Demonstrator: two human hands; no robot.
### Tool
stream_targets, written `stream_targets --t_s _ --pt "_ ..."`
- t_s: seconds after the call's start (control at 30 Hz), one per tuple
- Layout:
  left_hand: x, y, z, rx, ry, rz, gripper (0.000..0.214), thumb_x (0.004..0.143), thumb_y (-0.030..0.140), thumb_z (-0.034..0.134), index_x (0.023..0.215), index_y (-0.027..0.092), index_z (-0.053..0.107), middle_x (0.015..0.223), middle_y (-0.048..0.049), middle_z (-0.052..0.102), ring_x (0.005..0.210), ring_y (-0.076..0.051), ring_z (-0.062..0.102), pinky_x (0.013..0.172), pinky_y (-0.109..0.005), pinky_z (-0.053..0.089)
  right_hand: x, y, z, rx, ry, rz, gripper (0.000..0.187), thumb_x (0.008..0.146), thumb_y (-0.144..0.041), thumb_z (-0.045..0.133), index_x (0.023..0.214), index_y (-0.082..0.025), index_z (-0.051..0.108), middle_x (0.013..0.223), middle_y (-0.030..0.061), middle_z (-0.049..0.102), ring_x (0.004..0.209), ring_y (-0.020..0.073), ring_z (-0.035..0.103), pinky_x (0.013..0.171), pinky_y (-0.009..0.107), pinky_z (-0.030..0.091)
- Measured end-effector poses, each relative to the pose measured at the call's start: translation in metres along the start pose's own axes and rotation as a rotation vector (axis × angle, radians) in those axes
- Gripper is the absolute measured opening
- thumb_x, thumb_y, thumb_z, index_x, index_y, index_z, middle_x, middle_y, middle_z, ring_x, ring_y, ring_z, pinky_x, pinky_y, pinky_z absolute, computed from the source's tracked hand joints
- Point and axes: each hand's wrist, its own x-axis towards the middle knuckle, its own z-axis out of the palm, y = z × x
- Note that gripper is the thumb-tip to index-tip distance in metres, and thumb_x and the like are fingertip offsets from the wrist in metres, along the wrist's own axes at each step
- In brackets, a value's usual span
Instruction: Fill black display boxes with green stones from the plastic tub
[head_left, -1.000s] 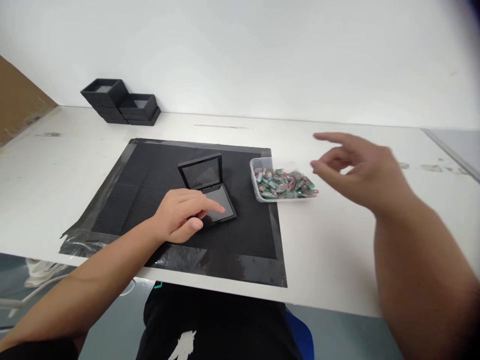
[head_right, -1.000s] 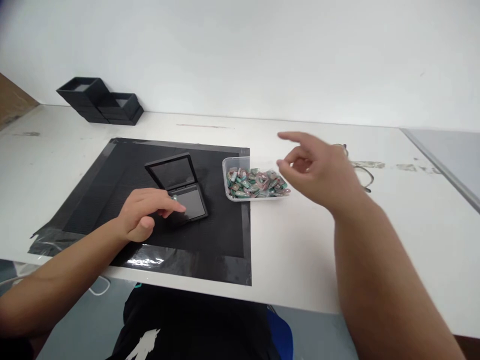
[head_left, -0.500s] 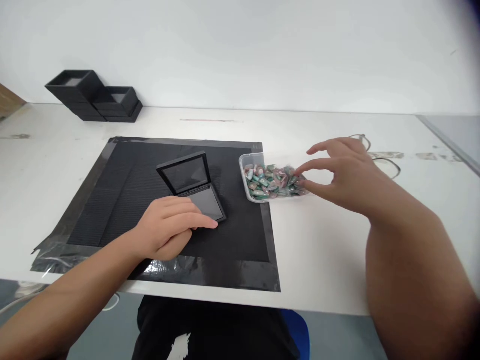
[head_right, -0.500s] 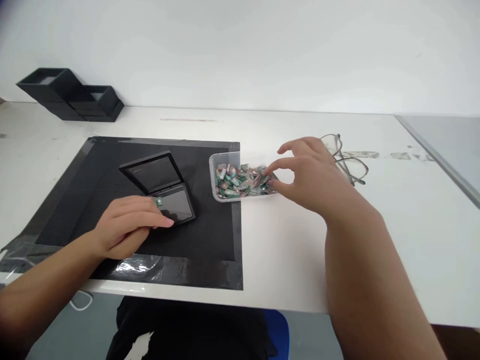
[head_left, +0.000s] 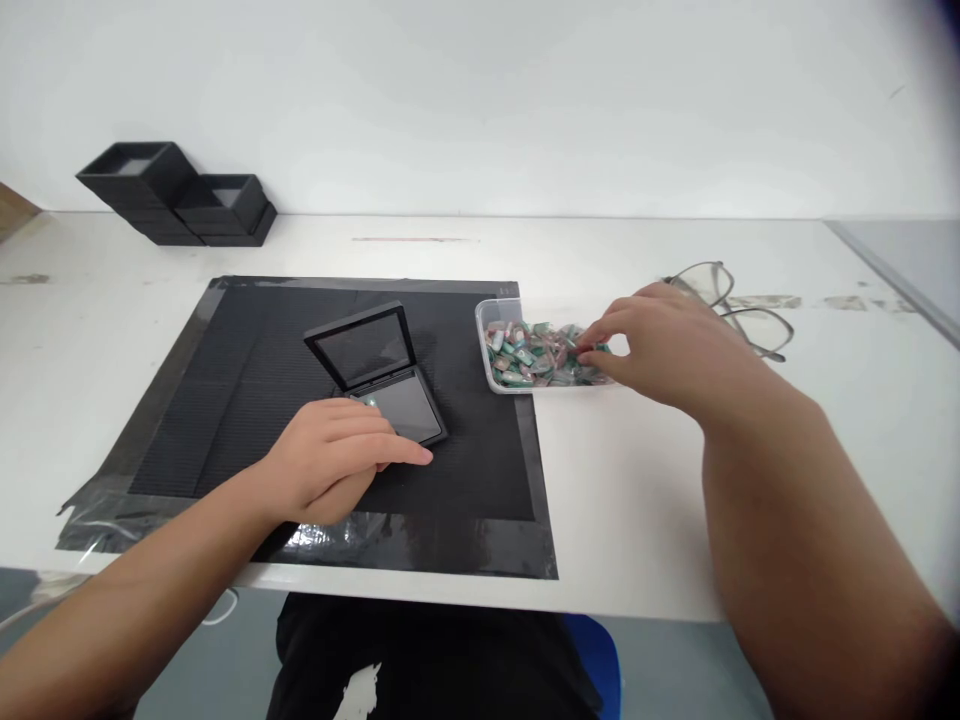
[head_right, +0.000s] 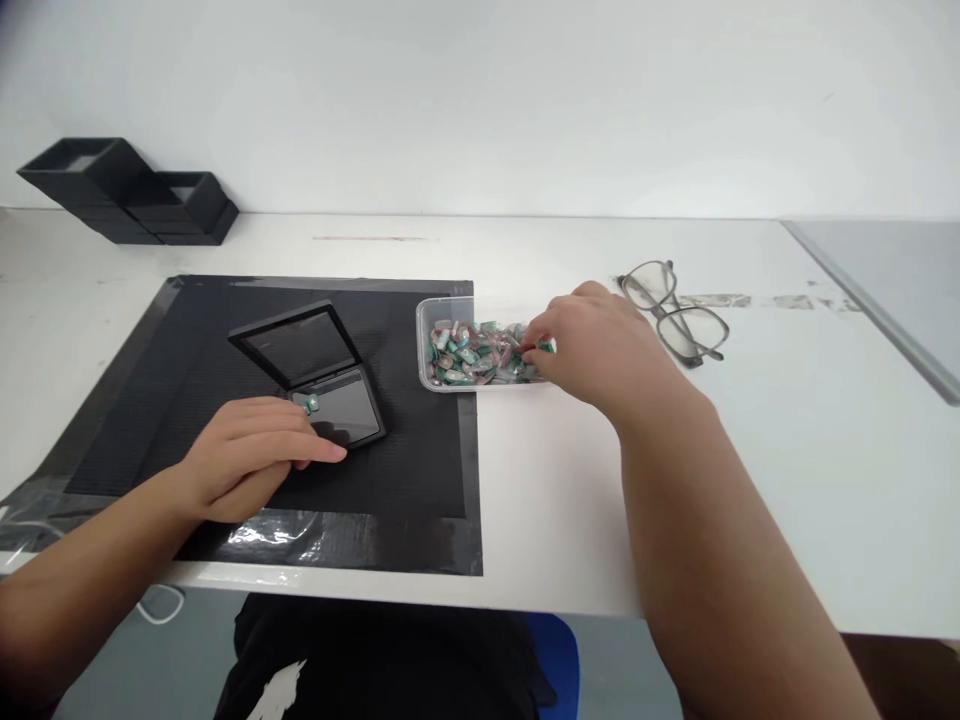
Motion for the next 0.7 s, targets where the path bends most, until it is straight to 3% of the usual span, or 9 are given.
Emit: stream_targets --t_s 0.17,0.27,0.4,0.53,0.63,0.7 --pt "0.0 0.0 -0.002 0.004 -0.019 -0.004 0.038 0.087 -0.003 0.043 0.112 0.015 0.065 0.07 0.0011 0.062 0.064 -0.01 0.054 0.061 -0.024 0.042 -0.009 0.005 -0.003 0.12 0.047 0.028 0.021 0.082 -0.043 0.06 0.085 -0.031 0.077 0.094 0.0051 0.074 0.11 0.0354 0.058 0.08 0.046 0.047" --pt "0.001 -0.001 -0.002 0.004 -0.026 0.007 0.037 0.087 -0.003 0.044 0.112 0.015 0.065 0.069 0.0009 0.062 0.064 -0.01 0.055 0.061 -0.024 0.043 -0.014 0.005 -0.008 0.193 0.059 0.133 0.022 0.08 -0.046 0.064 0.089 -0.032 0.079 0.098 0.0024 0.075 0.086 0.0274 0.064 0.069 0.04 0.046" --pt "0.001 -0.002 -0.001 0.009 -0.02 -0.001 0.034 0.088 0.0 0.045 0.111 0.015 0.066 0.071 -0.0003 0.063 0.064 -0.011 0.054 0.061 -0.024 0.042 -0.021 0.004 -0.015 0.294 0.106 0.253 0.023 0.077 -0.046 0.068 0.092 -0.034 0.081 0.096 -0.001 0.077 0.061 0.0173 0.055 0.059 0.035 0.042" --pt "0.002 -0.001 -0.002 0.022 -0.046 -0.002 0.033 0.089 0.001 0.045 0.11 0.015 0.065 0.069 0.0003 0.063 0.062 -0.01 0.055 0.06 -0.024 0.042 -0.023 0.003 -0.014 0.298 0.191 0.284 0.028 0.082 -0.049 0.064 0.1 -0.035 0.08 0.093 -0.0001 0.077 0.06 0.0172 0.054 0.057 0.033 0.04" --pt "0.003 0.0 -0.005 0.037 -0.06 0.003 0.032 0.09 0.001 0.045 0.111 0.015 0.065 0.068 0.0012 0.062 0.063 -0.01 0.057 0.06 -0.023 0.044 -0.021 0.004 -0.009 0.269 0.253 0.204 0.037 0.081 -0.048 0.063 0.114 -0.034 0.074 0.083 0.0007 0.072 0.069 0.0209 0.06 0.063 0.034 0.043" --pt "0.003 0.0 -0.006 0.049 -0.056 0.003 0.032 0.09 0.002 0.045 0.111 0.016 0.065 0.068 0.0015 0.062 0.063 -0.01 0.058 0.06 -0.023 0.044 -0.019 0.007 -0.006 0.218 0.302 0.126 0.037 0.079 -0.045 0.064 0.112 -0.031 0.073 0.076 0.0015 0.067 0.079 0.0247 0.062 0.067 0.036 0.044"
